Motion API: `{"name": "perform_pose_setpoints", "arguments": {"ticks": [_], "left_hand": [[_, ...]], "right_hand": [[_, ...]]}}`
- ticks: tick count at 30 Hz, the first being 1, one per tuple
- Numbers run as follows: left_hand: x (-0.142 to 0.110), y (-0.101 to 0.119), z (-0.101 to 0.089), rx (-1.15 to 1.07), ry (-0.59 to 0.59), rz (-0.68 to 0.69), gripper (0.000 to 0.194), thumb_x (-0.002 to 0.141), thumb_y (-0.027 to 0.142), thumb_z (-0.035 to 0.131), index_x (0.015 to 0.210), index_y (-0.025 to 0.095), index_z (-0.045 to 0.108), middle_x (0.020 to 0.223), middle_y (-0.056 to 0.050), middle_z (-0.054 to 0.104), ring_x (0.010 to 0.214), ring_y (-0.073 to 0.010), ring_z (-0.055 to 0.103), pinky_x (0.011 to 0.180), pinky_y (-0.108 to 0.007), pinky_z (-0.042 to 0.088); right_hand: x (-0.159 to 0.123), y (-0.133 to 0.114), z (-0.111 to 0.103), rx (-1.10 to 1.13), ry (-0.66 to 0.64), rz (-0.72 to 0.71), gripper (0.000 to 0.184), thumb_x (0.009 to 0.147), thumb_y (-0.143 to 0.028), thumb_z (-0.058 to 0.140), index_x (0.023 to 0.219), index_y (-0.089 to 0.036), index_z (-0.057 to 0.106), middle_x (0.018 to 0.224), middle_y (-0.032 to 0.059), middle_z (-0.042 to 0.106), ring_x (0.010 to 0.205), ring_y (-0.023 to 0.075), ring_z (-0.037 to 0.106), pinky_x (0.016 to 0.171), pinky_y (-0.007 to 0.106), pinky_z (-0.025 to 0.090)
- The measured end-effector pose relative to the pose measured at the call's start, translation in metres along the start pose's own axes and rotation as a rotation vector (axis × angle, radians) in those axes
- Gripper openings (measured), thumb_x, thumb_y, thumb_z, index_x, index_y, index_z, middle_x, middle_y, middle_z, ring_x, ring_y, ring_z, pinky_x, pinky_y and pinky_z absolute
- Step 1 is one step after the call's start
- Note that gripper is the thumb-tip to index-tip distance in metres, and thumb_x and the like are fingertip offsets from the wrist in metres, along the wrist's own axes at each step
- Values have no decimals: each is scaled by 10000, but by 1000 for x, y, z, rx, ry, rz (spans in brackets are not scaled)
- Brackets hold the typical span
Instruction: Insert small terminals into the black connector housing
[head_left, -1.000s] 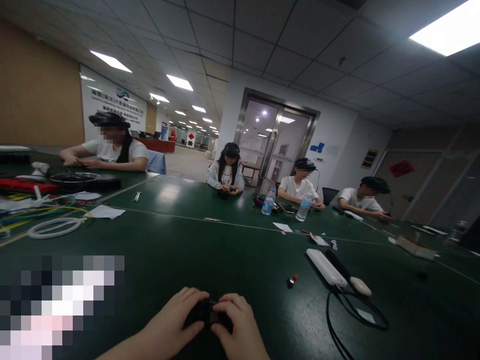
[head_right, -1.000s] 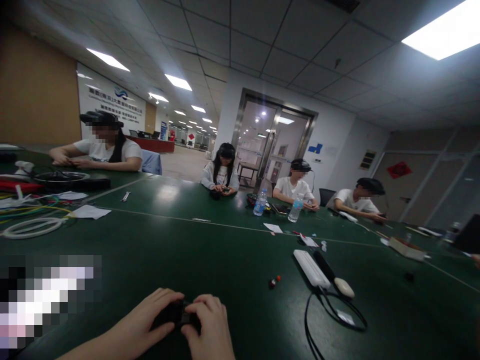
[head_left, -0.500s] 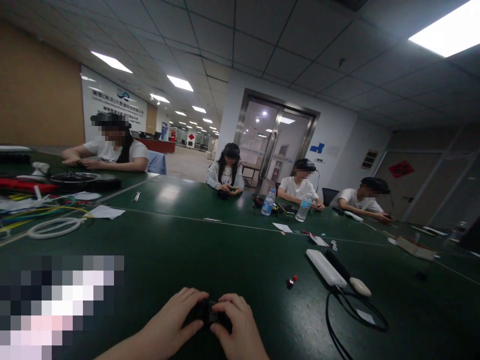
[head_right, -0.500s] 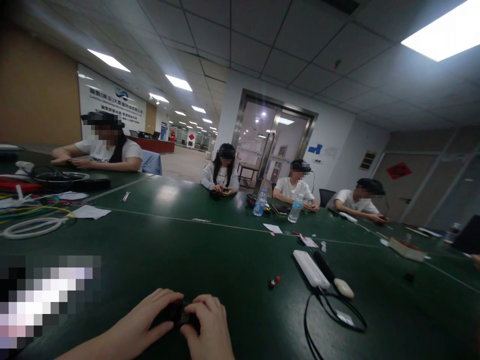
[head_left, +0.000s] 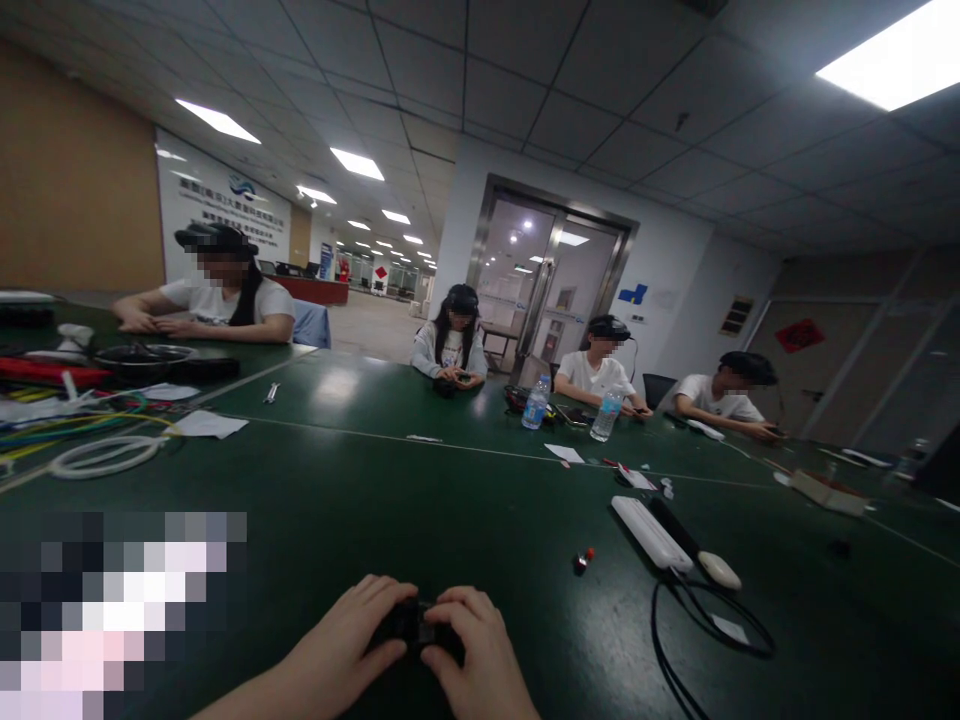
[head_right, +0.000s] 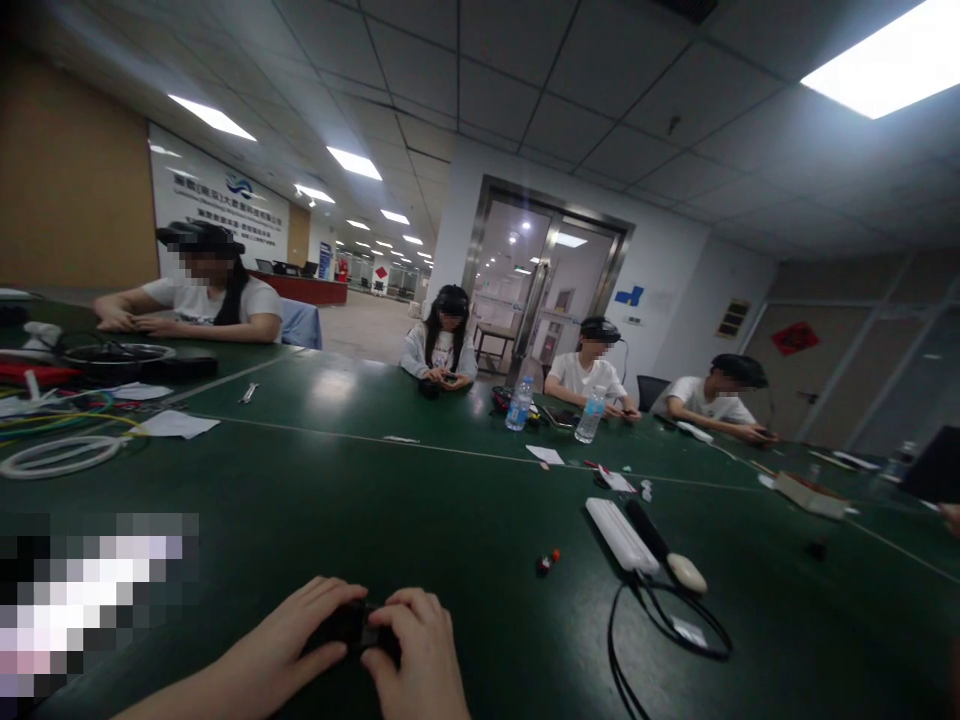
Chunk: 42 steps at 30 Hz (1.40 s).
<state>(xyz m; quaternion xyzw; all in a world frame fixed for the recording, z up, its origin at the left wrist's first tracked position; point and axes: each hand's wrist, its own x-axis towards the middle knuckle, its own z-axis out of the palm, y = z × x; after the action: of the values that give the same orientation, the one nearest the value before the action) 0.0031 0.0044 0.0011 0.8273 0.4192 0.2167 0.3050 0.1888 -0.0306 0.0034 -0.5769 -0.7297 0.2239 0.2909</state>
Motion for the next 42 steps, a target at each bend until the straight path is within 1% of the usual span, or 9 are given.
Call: {"name": "perform_pose_setpoints", "arguments": {"ticks": [6,11,17,23,27,30,36,42], "left_hand": [[1,-2,1,-7,-8,11,394,747,249,517,1139,276,485,1128,-9,528,1051,-199,453,932,-341,347],[1,-3,5,19,52,2,395,733,231,511,1126,271,497,1116,-12,539,1038,-208,462,929,-360,349],[0,-5,1,-8,-3,28,388,759,270,511,1146,280,478,1135,-11,530,1048,-196,452,932,-349,347],[0,-1,-1,-7,-7,24,382,758,250,515,1138,275,481,1120,-10,532,1040,-189,458,928,-338,349],[0,1,-2,-8,-14,23,414,750,254,522,1161,261,466,1142,-20,512,1055,-198,451,937,-339,337],[1,1,-1,-13,4,0,444,742,249,530,1179,257,450,1147,-22,507,1062,-202,448,938,-340,335],[0,-1,-1,-22,-10,-3,401,748,244,527,1145,253,473,1138,-21,512,1052,-195,455,927,-331,347],[0,0,-3,-30,-8,7,377,753,237,517,1128,259,482,1126,-10,522,1044,-194,464,919,-336,358]], "right_hand": [[-1,3,2,-2,5,13,326,631,-105,590,893,-298,599,1027,-15,553,981,176,480,846,292,341],[-1,3,4,-9,13,-9,325,633,-103,590,889,-304,598,1024,-15,556,981,180,479,847,298,342],[0,2,4,-45,7,-22,315,633,-137,611,897,-309,596,1034,-11,552,985,194,477,843,317,349],[0,2,4,-47,19,-60,278,651,-130,597,876,-293,605,1018,-12,566,988,181,476,856,307,341],[-2,-1,2,-67,25,-45,285,660,-129,585,890,-297,601,1034,-8,557,999,193,473,856,321,348],[-3,-4,-1,-84,0,-30,285,668,-142,577,905,-300,595,1049,-10,549,1006,196,471,852,327,353],[-2,-6,-4,-112,-30,-9,312,678,-155,562,954,-300,577,1068,-5,537,1015,201,469,850,336,353],[-2,-6,-3,-135,-14,-30,286,683,-176,583,945,-292,580,1077,6,535,1027,219,454,860,353,346]]}}
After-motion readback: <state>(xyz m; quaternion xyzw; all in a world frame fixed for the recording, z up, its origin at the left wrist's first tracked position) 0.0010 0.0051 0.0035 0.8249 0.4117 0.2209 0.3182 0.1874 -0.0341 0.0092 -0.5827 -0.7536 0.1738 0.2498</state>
